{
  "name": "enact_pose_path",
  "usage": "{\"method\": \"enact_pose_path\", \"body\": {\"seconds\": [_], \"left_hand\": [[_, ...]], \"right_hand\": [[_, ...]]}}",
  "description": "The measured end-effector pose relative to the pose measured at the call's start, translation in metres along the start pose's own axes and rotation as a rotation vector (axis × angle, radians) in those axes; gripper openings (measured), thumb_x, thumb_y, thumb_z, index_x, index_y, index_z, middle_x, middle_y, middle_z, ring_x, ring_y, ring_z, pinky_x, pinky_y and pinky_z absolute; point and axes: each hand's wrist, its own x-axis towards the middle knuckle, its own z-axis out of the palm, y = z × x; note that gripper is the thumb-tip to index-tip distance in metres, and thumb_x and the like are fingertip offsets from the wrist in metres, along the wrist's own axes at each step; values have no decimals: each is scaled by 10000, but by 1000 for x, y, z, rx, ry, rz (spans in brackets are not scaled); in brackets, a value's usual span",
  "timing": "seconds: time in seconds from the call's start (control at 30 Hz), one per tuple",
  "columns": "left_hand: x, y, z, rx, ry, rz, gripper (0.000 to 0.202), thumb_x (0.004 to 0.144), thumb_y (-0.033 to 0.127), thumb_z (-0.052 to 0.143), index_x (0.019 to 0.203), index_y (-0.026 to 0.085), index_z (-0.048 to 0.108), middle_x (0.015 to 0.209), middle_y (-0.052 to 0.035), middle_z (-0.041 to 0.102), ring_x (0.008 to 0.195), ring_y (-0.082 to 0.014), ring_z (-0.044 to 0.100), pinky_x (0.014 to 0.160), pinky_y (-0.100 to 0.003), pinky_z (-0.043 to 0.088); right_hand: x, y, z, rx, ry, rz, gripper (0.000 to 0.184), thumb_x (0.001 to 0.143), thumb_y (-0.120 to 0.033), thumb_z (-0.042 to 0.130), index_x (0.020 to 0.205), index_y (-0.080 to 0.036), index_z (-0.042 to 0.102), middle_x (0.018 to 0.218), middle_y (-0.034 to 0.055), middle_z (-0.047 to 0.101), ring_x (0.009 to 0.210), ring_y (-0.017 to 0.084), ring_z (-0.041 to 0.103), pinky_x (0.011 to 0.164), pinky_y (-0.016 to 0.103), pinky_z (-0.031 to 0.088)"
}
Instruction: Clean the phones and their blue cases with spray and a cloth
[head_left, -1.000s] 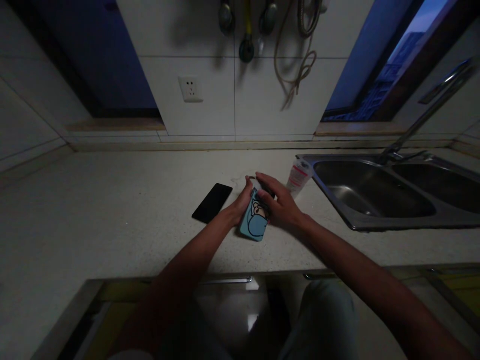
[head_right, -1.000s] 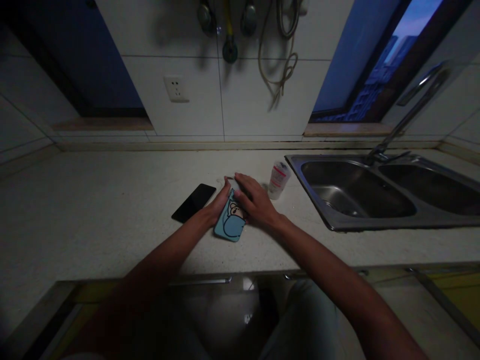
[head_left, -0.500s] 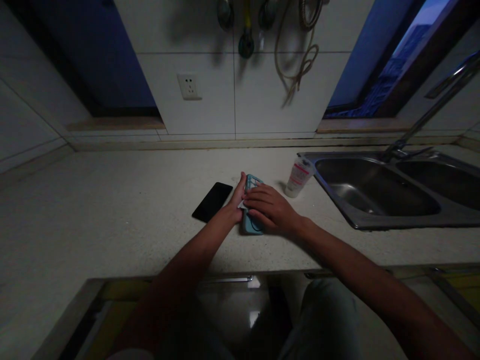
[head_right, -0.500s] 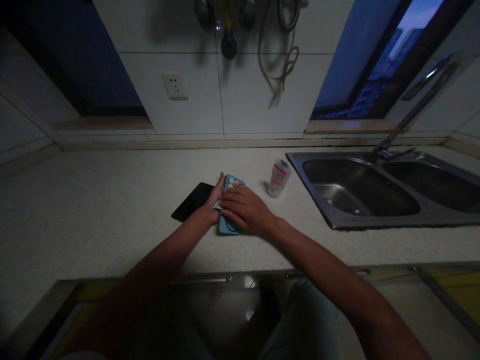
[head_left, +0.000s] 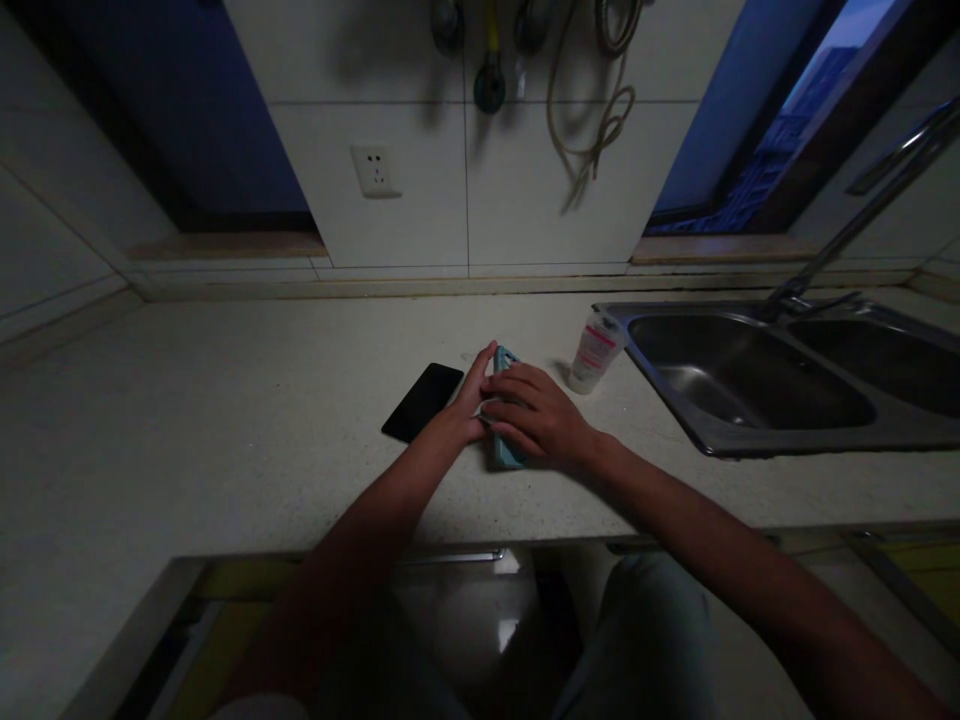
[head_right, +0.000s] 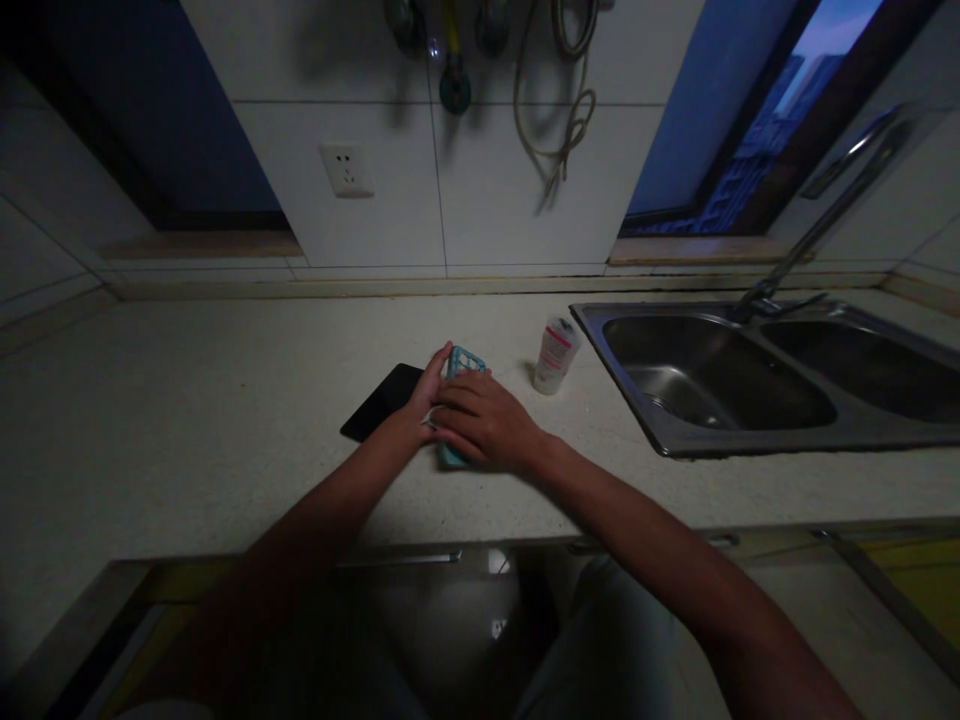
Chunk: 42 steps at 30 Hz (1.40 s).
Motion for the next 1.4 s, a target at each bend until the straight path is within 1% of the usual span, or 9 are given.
{"method": "enact_pose_path", "body": {"seconds": [0.13, 0.33, 0.47, 0.6, 0.83, 1.0, 1.13, 1.3, 1.4], "left_hand": [[-5, -3, 0, -27, -57, -4, 373, 882, 524, 627, 764, 170, 640, 600, 1, 620, 529, -130, 606, 556, -244, 504], [5, -9, 0, 3, -9, 52, 307, 893, 461, 587, 861, 168, 675, 701, -34, 693, 728, -195, 704, 697, -288, 562], [6, -7, -1, -14, 26, 30, 304, 878, 440, 555, 779, 169, 651, 638, -44, 673, 660, -214, 696, 656, -318, 568], [3, -3, -2, -55, 89, 32, 321, 879, 427, 492, 752, 171, 637, 558, -43, 631, 588, -227, 679, 614, -340, 564], [7, 2, -4, -51, 111, 123, 369, 872, 435, 433, 726, 165, 636, 581, -65, 656, 476, -200, 614, 543, -316, 529], [12, 3, -9, 30, 144, 171, 337, 890, 380, 472, 642, 178, 578, 524, -37, 600, 396, -162, 534, 450, -272, 443], [17, -2, -14, 98, 224, 192, 344, 918, 387, 511, 662, 166, 576, 520, -22, 583, 385, -141, 503, 485, -268, 453], [18, -6, -13, 108, 195, 197, 314, 884, 421, 582, 689, 175, 575, 542, -20, 588, 464, -160, 557, 535, -279, 481], [17, -8, -13, 197, 188, 275, 201, 815, 293, 624, 666, 169, 573, 565, -11, 586, 491, -137, 546, 543, -253, 461]], "right_hand": [[-4, 9, -2, -89, 9, 163, 307, 1024, -353, 470, 1180, -220, 698, 1324, 128, 646, 1281, 281, 545, 1133, 544, 389], [-5, 15, 1, -101, -18, 294, 452, 1043, -454, 378, 1329, -202, 620, 1429, 162, 547, 1349, 309, 461, 1128, 550, 379], [-6, 15, 3, -159, -18, 379, 425, 1039, -419, 404, 1312, -182, 627, 1352, 182, 560, 1249, 307, 495, 1034, 503, 441], [-7, 15, 3, -228, -69, 478, 338, 1012, -365, 492, 1227, -189, 684, 1120, 157, 617, 1005, 280, 526, 857, 432, 464], [-12, 23, -3, -246, -129, 455, 278, 1000, -282, 519, 1062, -176, 767, 906, 125, 630, 823, 240, 507, 677, 350, 381], [-17, 30, -10, -69, -205, 242, 283, 1004, -317, 529, 1004, -175, 773, 824, 89, 632, 769, 201, 530, 665, 318, 391], [-16, 28, -9, 74, -234, 166, 296, 1016, -310, 502, 987, -167, 759, 815, 75, 651, 777, 187, 563, 684, 302, 425], [-15, 28, -8, 31, -233, 268, 314, 1015, -314, 483, 938, -177, 755, 788, 74, 675, 757, 187, 578, 680, 308, 421], [-16, 31, -9, -1, -212, 419, 336, 1011, -363, 480, 890, -211, 754, 730, 55, 674, 682, 176, 562, 640, 309, 397]]}}
